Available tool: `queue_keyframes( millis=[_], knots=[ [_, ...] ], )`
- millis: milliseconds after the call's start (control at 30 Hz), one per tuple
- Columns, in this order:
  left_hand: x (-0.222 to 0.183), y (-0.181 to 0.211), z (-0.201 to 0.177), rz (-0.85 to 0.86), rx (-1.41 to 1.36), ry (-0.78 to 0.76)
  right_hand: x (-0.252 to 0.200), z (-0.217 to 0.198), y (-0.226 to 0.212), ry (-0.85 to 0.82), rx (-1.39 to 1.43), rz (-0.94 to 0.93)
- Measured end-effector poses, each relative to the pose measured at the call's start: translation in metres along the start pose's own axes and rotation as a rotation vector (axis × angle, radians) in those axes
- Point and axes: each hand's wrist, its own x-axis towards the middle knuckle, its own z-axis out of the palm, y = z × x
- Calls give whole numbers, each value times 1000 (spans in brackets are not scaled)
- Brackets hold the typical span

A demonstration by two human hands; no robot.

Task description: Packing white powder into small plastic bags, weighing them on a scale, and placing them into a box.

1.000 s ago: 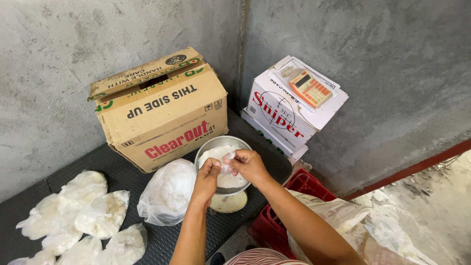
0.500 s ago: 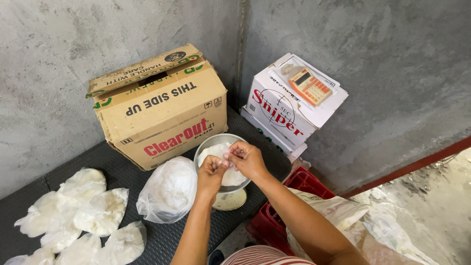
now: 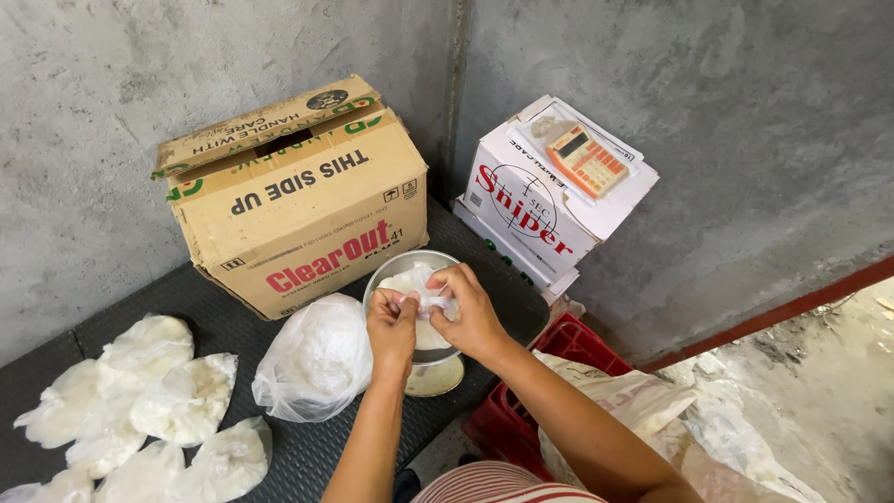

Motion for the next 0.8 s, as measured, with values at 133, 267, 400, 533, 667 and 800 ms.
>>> queue_keyframes(
  millis=[133, 267, 400, 533, 667, 800],
  knots=[
    [-3, 8, 1, -24, -12, -40, 4, -4, 5, -14, -53, -163],
    [-5, 11, -1, -2, 28, -127, 5, -6, 4, -78, -278, -221],
    [-5, 10, -3, -26, 63, -147, 2, -3, 10, -96, -430, -307],
    [-11, 17, -2, 15, 133, -192, 2, -7, 9, -156, -459, -218],
    [-14, 18, -1, 26, 118, -195, 2, -9, 24, -242, -321, -74],
    [-14, 14, -3, 63, 208, -182, 5, -11, 18, -219, -150, -61]
  ],
)
